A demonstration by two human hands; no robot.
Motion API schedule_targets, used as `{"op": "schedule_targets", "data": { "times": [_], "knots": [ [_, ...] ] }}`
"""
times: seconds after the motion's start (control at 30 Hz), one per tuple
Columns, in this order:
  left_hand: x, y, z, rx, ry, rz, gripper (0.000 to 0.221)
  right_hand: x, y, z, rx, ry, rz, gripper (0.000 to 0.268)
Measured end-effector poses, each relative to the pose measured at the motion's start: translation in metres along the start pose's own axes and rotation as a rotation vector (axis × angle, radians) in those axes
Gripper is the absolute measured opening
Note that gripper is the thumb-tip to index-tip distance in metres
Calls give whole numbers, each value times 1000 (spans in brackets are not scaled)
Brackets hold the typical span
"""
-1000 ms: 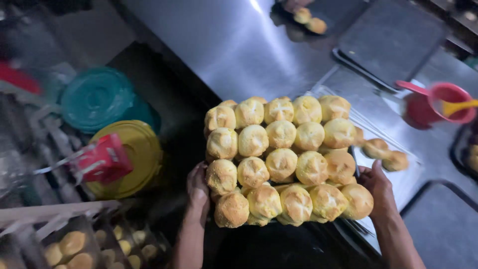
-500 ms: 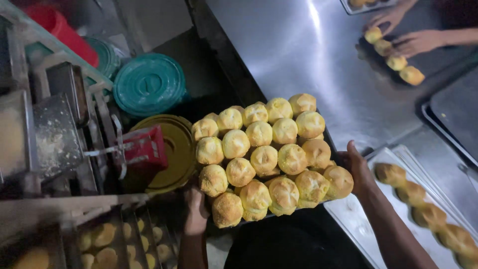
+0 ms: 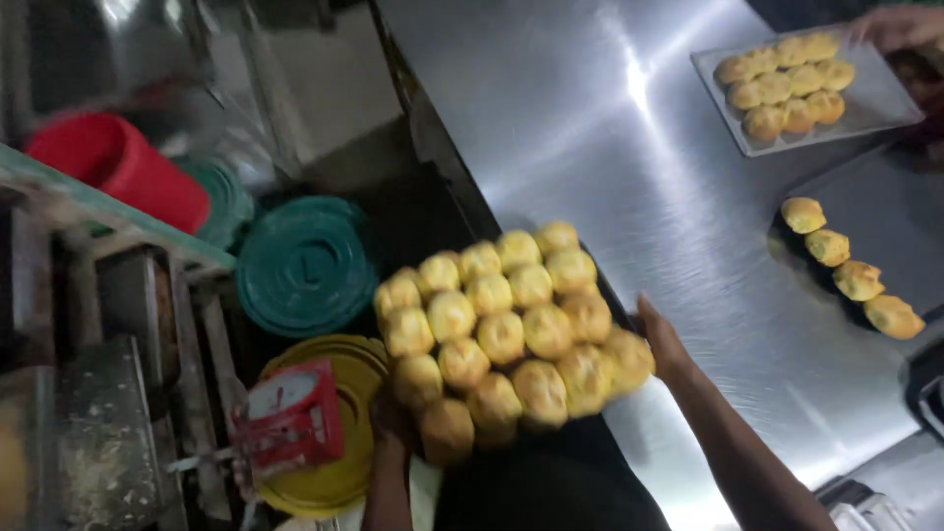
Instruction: Transferring and organizing baked bread rolls between different trays on a prep table.
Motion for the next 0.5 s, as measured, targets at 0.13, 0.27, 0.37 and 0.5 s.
{"op": "schedule_targets", "data": {
  "times": [0.13,0.27,0.37,0.5],
  "knots": [
    [-1,43,-39,-43,-17,48,35,82,52,-36,67,-57,30,84],
    [5,111,-73,-59,-41,79,35,130,66,-90,46,-137,31,84],
    [16,151,-117,-75,-57,110,35,179,83,-111,10,-263,28,84],
    [44,210,-209,-73,-77,151,35,255,103,-92,-257,-456,254,80]
  ]
}}
Point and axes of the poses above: each hand's wrist, its own z-axis away from the middle knuckle, its own y-axis out of the palm, x = y × z, the point moved 9 cm from there along -z, towards the middle knuckle, and after that the axes turned 10 degrees about y, right-handed, at the moved point
